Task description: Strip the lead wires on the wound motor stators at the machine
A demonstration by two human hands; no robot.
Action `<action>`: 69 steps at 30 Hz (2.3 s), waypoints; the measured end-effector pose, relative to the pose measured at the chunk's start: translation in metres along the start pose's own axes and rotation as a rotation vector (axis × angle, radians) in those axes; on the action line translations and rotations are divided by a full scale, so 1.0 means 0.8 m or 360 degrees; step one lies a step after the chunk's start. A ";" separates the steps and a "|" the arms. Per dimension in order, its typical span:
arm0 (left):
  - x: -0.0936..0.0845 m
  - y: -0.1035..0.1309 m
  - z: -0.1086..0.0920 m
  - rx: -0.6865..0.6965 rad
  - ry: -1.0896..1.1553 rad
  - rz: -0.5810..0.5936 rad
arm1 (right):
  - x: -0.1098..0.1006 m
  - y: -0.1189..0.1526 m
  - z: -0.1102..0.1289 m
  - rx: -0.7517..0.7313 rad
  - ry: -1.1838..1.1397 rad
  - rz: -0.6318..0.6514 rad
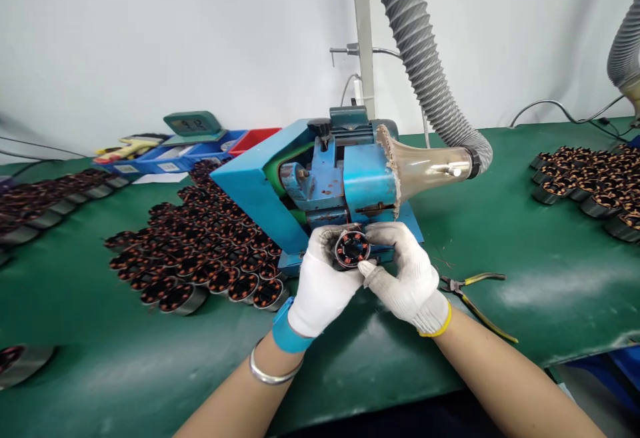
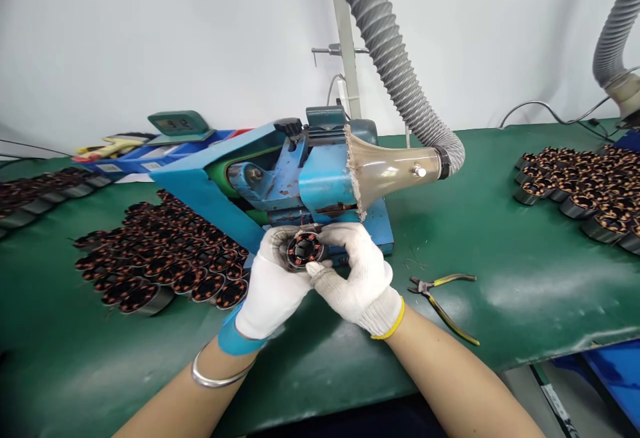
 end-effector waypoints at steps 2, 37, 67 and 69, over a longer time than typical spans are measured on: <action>0.001 -0.001 0.000 -0.0011 0.0019 0.0048 | 0.000 0.000 -0.002 0.0071 0.0055 0.0065; -0.017 0.000 -0.012 0.0233 -0.0771 -0.0172 | -0.036 -0.020 -0.024 0.0733 -0.0213 0.0050; 0.032 -0.007 -0.007 -0.0131 -0.0080 0.0002 | 0.008 -0.003 -0.045 0.0872 -0.0376 -0.0086; 0.035 -0.012 -0.010 -0.0096 -0.0104 0.0006 | 0.006 -0.007 -0.047 0.0855 -0.0490 -0.0139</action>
Point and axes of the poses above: each hand's wrist, its own y-axis away from the middle knuckle, its own x-axis out of the palm, z = x × y, the point moved 6 cm from there along -y, towards the middle knuckle, and after that the axes turned 2 degrees about -x, right-handed, at the moved point
